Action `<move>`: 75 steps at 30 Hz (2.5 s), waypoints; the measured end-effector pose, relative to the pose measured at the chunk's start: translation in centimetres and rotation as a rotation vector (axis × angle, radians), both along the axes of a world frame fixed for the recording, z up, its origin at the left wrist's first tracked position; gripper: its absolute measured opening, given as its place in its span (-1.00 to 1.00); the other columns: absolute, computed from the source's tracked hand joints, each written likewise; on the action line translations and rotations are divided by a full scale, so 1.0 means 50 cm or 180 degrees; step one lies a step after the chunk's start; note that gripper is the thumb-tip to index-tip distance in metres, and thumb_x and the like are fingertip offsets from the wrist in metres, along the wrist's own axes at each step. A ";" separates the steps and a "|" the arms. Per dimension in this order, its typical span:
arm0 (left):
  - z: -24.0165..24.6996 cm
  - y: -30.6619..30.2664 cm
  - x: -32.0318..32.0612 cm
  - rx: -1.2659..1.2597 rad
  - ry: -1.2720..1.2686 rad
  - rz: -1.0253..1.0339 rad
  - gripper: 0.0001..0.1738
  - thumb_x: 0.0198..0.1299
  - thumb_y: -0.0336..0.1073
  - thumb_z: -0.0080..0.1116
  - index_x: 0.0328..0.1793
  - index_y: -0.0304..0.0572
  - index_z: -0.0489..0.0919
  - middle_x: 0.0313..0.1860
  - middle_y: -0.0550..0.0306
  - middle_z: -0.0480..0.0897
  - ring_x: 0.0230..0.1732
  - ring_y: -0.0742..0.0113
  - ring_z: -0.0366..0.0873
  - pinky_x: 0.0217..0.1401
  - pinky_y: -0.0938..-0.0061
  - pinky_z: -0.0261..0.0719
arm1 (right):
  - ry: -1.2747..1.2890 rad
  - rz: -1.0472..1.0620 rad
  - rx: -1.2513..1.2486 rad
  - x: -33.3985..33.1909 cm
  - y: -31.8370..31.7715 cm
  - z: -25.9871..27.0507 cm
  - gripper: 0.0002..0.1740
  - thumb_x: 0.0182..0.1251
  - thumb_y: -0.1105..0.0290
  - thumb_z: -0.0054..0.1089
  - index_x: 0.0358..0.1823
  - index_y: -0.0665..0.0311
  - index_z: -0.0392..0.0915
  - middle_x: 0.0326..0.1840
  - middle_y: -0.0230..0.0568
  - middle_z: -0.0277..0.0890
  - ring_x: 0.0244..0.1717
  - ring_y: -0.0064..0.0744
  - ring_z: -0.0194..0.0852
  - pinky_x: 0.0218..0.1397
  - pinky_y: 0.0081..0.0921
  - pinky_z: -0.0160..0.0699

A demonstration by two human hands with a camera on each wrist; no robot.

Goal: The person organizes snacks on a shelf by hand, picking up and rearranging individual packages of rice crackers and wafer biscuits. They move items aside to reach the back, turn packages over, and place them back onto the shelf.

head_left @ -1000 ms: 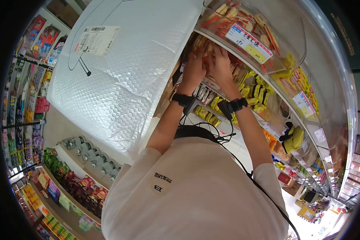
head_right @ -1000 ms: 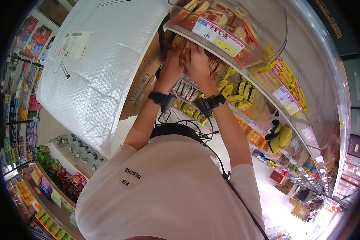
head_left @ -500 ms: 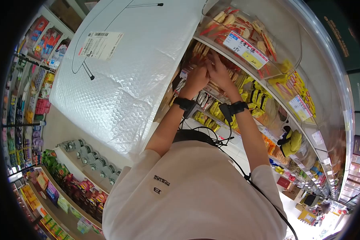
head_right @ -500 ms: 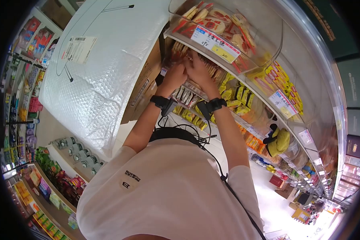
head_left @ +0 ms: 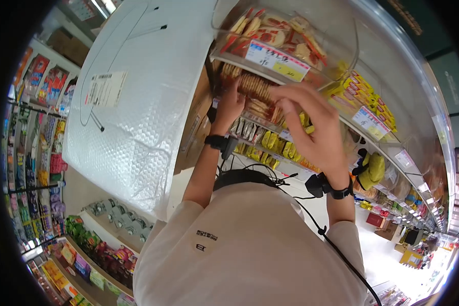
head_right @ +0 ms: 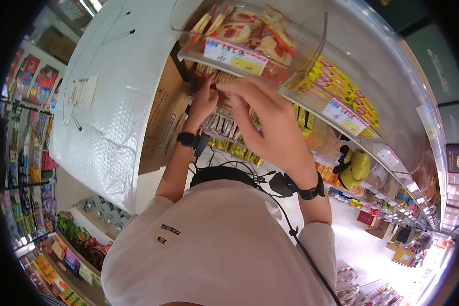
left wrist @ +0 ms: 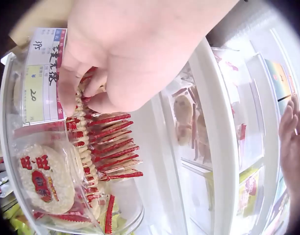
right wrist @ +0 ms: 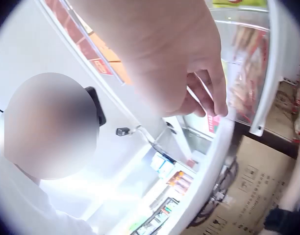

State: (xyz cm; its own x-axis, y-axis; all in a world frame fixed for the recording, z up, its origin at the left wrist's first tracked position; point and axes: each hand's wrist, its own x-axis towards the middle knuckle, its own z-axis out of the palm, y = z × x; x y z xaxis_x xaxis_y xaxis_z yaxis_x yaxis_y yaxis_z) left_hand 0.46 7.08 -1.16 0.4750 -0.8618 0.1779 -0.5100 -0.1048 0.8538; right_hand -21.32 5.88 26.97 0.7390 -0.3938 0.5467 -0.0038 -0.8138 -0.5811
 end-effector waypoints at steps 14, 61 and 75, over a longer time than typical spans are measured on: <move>0.035 0.015 -0.012 0.0278 0.0146 -0.0031 -0.14 0.34 -0.54 0.06 0.75 0.05 0.08 0.49 -0.11 0.47 -0.05 0.24 0.62 0.14 0.32 0.58 | 0.1922 -0.1259 -0.0433 0.101 -0.172 0.105 -0.36 0.63 -0.09 -0.19 -0.06 0.44 0.59 -0.11 0.30 0.61 -0.03 0.33 0.57 0.14 0.02 0.50; 0.022 0.014 -0.010 0.0034 -0.0317 -0.0018 -0.22 0.37 -0.34 0.08 0.69 -0.20 0.10 0.48 -0.35 0.43 0.36 -0.27 0.49 0.30 0.06 0.52 | -0.0113 0.0213 0.1881 -0.103 0.011 -0.160 -0.41 0.01 0.86 0.18 0.05 0.17 0.74 0.64 0.07 0.11 0.57 0.05 0.28 0.51 -0.12 0.43; 0.016 0.010 -0.009 0.0085 -0.0470 0.0048 -0.16 0.35 -0.38 0.10 0.73 -0.06 0.06 0.40 -0.33 0.51 0.27 -0.08 0.60 0.21 0.20 0.55 | 0.0107 -0.0109 0.2280 -0.083 -0.015 -0.230 -0.48 0.36 0.49 0.42 0.34 0.20 0.55 0.26 -0.30 0.56 0.14 -0.56 0.53 0.05 -0.61 0.61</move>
